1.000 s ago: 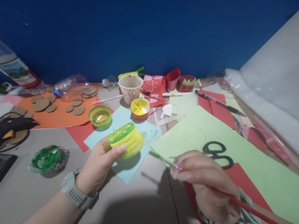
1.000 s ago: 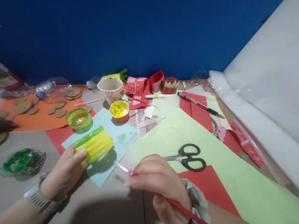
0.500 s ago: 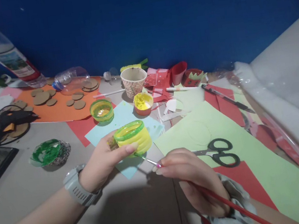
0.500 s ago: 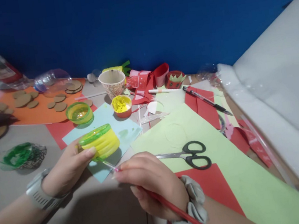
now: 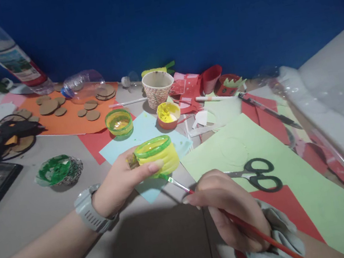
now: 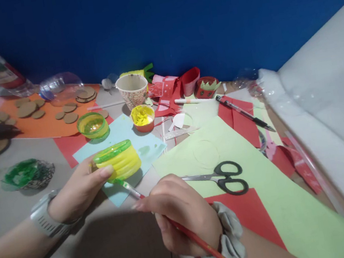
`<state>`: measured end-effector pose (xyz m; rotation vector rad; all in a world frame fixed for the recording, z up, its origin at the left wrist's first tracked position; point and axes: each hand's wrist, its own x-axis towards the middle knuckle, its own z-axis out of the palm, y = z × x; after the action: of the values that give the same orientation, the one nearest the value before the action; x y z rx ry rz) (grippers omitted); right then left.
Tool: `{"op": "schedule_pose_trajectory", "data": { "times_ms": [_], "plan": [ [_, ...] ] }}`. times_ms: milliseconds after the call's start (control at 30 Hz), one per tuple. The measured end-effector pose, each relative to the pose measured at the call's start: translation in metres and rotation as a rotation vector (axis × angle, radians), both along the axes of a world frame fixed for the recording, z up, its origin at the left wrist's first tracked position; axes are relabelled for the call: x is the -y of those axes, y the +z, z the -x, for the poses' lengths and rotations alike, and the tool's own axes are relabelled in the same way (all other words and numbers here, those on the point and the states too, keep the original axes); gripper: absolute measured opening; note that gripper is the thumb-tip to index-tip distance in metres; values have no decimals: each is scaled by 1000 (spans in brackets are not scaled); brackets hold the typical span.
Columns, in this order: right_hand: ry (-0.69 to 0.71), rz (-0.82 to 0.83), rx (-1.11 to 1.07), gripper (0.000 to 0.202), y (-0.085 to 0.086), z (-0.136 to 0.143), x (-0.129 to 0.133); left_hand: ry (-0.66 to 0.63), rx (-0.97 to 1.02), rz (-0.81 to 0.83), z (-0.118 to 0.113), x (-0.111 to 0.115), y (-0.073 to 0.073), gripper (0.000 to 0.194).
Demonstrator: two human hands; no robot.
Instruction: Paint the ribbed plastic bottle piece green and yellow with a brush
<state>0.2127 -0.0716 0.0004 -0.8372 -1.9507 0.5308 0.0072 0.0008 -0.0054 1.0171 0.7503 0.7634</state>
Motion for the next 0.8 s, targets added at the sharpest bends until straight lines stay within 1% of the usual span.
{"op": "schedule_pose_trajectory", "data": {
  "times_ms": [167,333,467,567,633,700,800],
  "plan": [
    [-1,39,-21,22,0,0,1,4,-7,2,0,0,1,38],
    [-36,80,-81,23,-1,-1,2,0,-83,-32,-1,0,3,41],
    [-14,44,-68,22,-1,-3,2,-9,-96,-48,0,0,3,36],
    [-21,30,-149,18,-4,-2,4,-20,-81,-45,0,0,2,34],
    [-53,46,-223,15,-5,-2,5,-21,-86,-46,0,1,2,33],
    [-61,71,-241,13,-6,-3,6,-16,-100,-48,0,0,2,35],
    [-36,83,-241,13,-6,-6,6,-6,-103,-46,0,0,1,38]
  ]
}}
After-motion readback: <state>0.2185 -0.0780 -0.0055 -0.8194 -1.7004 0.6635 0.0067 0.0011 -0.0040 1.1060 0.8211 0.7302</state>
